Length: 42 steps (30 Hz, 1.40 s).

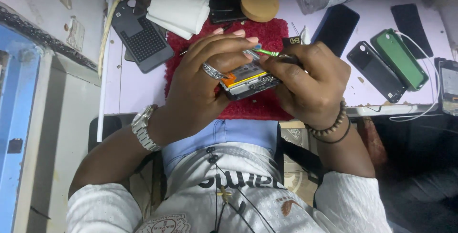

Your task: Repairing a mobile phone by disassembling components, cleaning parts, and testing the screen

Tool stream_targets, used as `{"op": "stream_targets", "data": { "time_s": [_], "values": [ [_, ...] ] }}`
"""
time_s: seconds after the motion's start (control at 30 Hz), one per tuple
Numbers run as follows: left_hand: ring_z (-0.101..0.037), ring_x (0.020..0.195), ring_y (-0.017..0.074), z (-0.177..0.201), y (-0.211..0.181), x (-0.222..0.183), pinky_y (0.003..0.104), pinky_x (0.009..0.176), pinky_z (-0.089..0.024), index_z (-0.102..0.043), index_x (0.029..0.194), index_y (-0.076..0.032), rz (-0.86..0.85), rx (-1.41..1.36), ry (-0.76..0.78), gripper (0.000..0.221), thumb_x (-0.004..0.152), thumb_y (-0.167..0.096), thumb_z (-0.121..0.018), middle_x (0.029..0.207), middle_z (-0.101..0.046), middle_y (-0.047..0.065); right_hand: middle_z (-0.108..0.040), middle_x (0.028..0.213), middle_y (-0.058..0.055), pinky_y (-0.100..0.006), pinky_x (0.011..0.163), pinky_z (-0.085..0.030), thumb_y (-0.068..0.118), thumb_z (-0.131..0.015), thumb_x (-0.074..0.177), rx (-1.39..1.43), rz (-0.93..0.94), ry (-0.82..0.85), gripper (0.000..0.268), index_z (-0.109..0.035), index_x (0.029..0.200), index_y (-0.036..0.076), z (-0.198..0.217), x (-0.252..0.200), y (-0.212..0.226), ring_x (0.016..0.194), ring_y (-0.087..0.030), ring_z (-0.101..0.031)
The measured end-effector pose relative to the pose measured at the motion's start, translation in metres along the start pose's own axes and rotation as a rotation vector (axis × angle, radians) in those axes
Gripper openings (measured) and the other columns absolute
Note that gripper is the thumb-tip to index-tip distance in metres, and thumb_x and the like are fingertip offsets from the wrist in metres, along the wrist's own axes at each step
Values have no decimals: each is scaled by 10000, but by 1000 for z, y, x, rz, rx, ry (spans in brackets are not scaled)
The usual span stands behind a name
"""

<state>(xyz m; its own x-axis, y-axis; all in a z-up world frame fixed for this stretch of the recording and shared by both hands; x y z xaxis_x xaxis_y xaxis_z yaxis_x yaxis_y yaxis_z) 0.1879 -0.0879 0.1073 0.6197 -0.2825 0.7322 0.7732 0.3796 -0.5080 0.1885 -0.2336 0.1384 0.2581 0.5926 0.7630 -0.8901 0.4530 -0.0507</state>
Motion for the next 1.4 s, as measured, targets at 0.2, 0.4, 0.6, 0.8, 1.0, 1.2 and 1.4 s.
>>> {"op": "stream_targets", "data": {
  "time_s": [0.2, 0.4, 0.6, 0.8, 1.0, 1.2, 1.4],
  "values": [
    [-614, 1519, 405, 4, 1, -10, 531, 1342, -558, -502, 1456, -69, 81, -217, -34, 501, 1074, 111, -771, 1552, -559, 188, -681, 969, -234, -421, 679, -523, -120, -689, 1028, 52, -33, 2, 185, -822, 1128, -40, -6, -2, -8, 803, -337, -662],
    [-678, 1321, 358, 4, 3, -6, 512, 1226, -567, -679, 1279, -34, 79, -110, -88, 248, 1063, -43, -801, 1334, -672, 117, -658, 950, -216, -409, 663, -506, -86, -696, 1060, 27, -24, 30, 119, -806, 1093, -52, -19, -7, -11, 790, -334, -653],
    [-697, 1267, 357, 0, 4, -6, 515, 1193, -602, -678, 1259, -44, 21, -142, -74, 265, 1046, 6, -827, 1294, -686, 105, -647, 913, -208, -394, 618, -489, -61, -650, 1073, 26, 21, -3, 148, -792, 1033, -43, -22, -7, -7, 730, -322, -644],
    [-723, 1183, 336, -4, 11, -18, 497, 1155, -606, -687, 1147, -38, 41, -239, -77, 237, 983, -106, -845, 1196, -694, 133, -684, 967, -175, -426, 621, -501, 120, -502, 1154, 60, -17, 50, 302, -772, 1090, 2, -24, 1, 0, 740, -319, -668],
    [-716, 1083, 383, -4, 9, -34, 506, 1059, -653, -573, 1173, -41, -9, -154, -115, 261, 1055, -95, -800, 1168, -611, 186, -642, 981, -108, -355, 549, -482, 185, -385, 1182, 4, 17, -66, 380, -697, 1013, 51, -15, 6, 10, 688, -225, -638],
    [-642, 1063, 445, 2, 5, -40, 540, 1058, -598, -471, 1183, 46, 18, -130, -201, 257, 1149, -32, -714, 1189, -524, 266, -577, 991, -86, -368, 572, -497, 96, -344, 1167, 21, 22, -111, 349, -658, 1020, 52, -17, 8, 12, 696, -237, -569],
    [-673, 1120, 478, 7, 21, -51, 549, 1080, -596, -535, 1147, 145, 10, -74, -90, 296, 1098, 17, -798, 1195, -567, 321, -568, 997, -84, -382, 576, -522, 132, -295, 1177, 53, 27, -106, 388, -657, 1061, 53, -19, 7, 12, 694, -241, -569]
  ]
}}
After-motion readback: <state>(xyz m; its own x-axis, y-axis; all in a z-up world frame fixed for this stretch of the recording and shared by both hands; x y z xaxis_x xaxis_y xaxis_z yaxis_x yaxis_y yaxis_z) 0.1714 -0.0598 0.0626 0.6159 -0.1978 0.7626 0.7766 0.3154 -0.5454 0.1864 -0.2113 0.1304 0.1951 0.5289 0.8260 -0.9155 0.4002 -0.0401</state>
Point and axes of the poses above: each hand's wrist, its own x-axis towards the middle knuckle, its own z-axis out of the back of the hand, y = z × x, the point moved 10 cm from there along x, towards the middle knuckle
